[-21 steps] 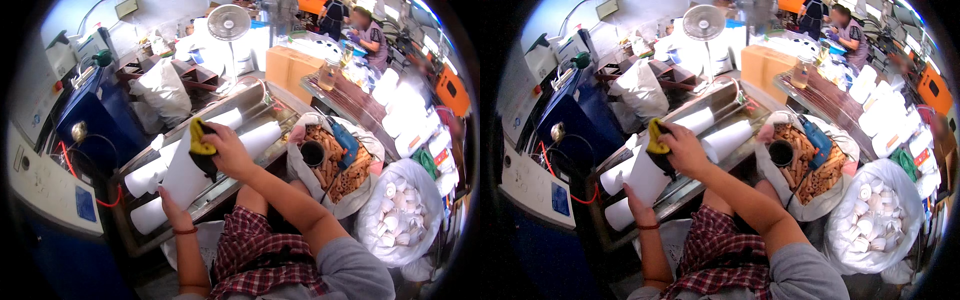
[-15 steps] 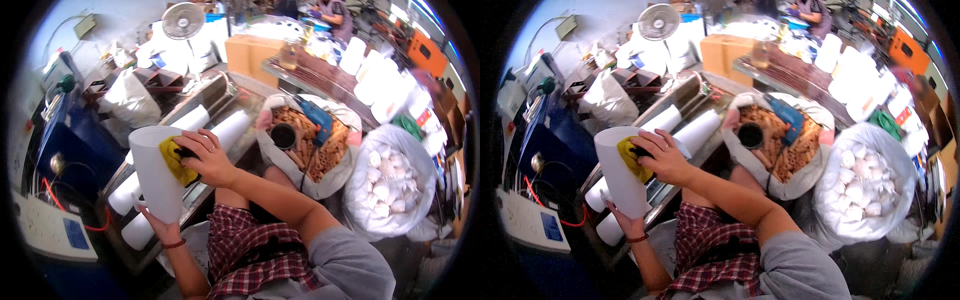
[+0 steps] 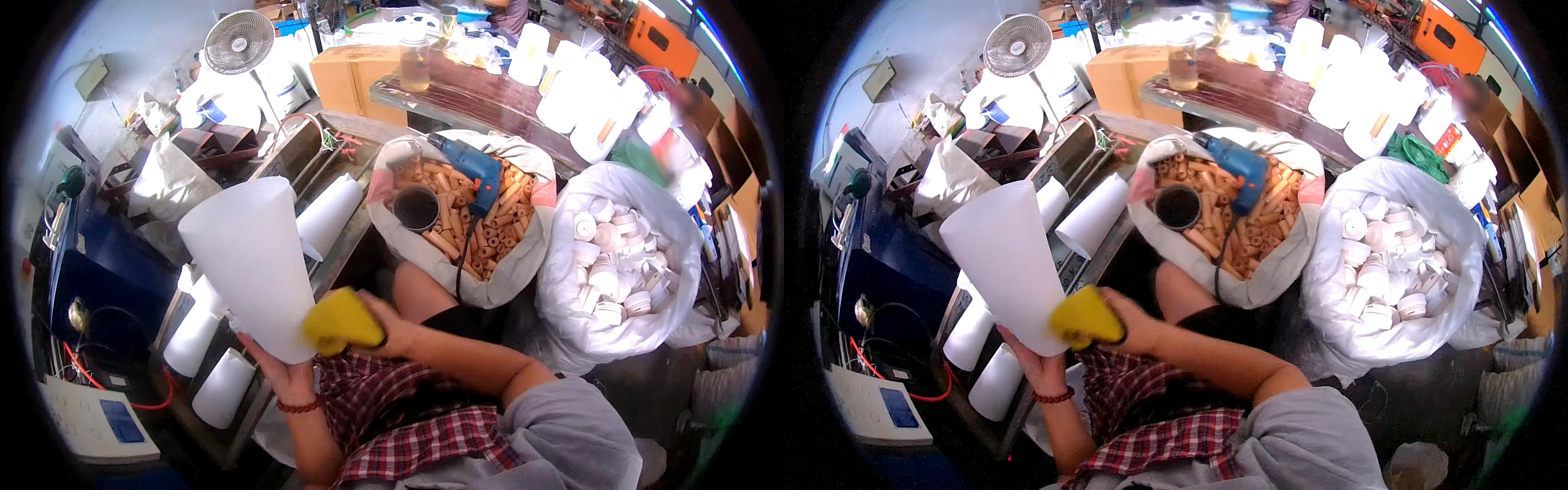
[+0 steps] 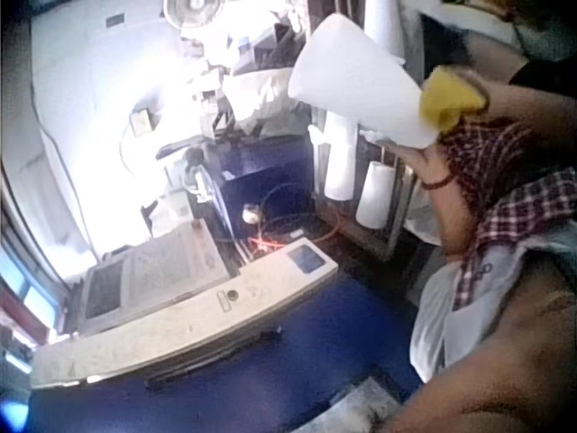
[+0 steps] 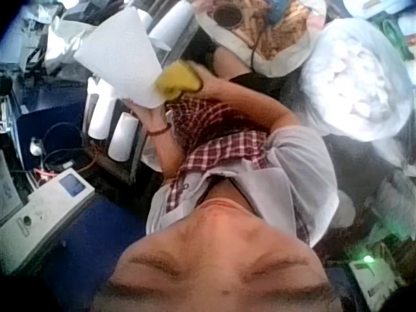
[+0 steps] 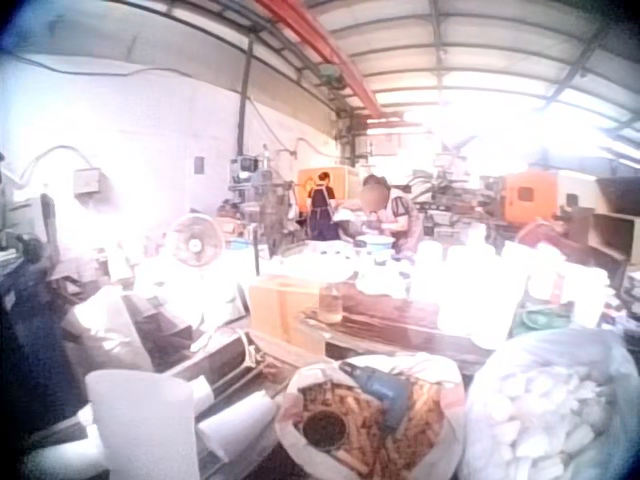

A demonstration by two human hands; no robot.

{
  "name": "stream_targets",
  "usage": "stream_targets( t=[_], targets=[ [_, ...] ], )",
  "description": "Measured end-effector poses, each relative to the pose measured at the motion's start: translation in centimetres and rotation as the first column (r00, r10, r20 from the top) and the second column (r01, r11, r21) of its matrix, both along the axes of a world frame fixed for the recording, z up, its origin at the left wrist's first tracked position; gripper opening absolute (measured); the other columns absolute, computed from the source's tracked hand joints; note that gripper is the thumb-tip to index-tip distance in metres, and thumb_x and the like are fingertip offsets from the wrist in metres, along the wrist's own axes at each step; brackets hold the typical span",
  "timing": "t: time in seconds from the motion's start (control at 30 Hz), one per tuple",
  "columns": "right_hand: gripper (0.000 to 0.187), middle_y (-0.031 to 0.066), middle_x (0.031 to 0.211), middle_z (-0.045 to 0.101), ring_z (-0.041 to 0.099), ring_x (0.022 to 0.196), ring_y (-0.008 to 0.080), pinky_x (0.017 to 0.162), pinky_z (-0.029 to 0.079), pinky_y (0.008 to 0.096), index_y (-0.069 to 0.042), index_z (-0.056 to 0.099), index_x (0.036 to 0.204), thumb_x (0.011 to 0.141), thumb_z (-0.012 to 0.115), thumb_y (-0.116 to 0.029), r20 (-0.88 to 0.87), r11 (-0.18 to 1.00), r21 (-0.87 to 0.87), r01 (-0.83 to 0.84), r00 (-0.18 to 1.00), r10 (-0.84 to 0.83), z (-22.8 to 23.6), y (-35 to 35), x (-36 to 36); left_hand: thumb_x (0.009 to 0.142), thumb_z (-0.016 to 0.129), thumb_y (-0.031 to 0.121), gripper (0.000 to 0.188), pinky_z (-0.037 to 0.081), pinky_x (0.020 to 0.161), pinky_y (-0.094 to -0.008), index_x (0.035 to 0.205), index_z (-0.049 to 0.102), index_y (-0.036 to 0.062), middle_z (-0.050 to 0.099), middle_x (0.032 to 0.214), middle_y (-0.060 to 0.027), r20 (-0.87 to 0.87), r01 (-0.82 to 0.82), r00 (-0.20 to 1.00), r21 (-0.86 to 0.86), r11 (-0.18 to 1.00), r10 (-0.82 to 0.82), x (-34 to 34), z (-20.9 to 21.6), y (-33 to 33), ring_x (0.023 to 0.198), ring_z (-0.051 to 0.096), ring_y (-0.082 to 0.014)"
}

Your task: The person assembles white plastic cone-shaped components by inserting wooden handles using a hand drill and cleaning the surfaces with a yellow sponge.

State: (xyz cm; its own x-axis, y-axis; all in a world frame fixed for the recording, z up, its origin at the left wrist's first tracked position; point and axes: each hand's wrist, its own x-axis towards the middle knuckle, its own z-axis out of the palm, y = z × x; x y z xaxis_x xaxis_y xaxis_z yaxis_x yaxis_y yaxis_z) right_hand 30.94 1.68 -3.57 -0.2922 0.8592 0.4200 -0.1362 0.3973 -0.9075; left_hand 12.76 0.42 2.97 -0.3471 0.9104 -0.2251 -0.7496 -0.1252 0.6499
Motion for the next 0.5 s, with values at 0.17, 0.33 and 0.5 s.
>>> stream_targets(
  t=[0.17,0.33,0.5],
  targets=[
    [0.049,0.0124,0.113,0.06,0.059,0.103,0.0289,0.09,0.045,0.0348,-0.006,0.06,0.113,0.069,0.079,-0.015,0.234,0.771,-0.037,0.636,0.756,-0.612,5.3,2.3,13.1,0.093,0.046,0.051,0.059,0.037,0.104,-0.0425,0.136,0.039,0.0105,0.045,0.134,-0.0096,0.16,0.043,0.986,-0.028,0.999,-0.038,-2.6,0.4,-3.2,0.122,0.045,-0.0262],
    [0.037,0.012,0.11,0.058,0.054,0.099,0.0312,0.085,0.045,0.0393,-0.005,0.06,0.102,0.071,0.07,-0.022,0.849,0.732,0.524,0.436,-0.2,-0.489,7.0,2.4,27.8,0.095,0.043,0.045,0.055,0.044,0.095,-0.0397,0.131,0.041,0.0027,0.053,0.123,-0.0116,-0.1,0.213,0.965,-0.236,0.948,-0.242,-6.0,-7.2,-5.8,0.11,0.054,-0.0242],
    [0.037,0.0106,0.106,0.055,0.053,0.1,0.0301,0.082,0.043,0.0424,-0.012,0.06,0.105,0.073,0.071,-0.027,0.784,0.748,0.562,0.354,0.061,-0.618,4.2,10.3,29.6,0.093,0.052,0.025,0.044,0.044,0.09,-0.0344,0.127,0.045,-0.001,0.056,0.117,-0.0106,-0.396,0.263,0.824,-0.368,0.892,-0.406,-5.5,-9.6,-6.6,0.102,0.056,-0.0204]
  ],
)
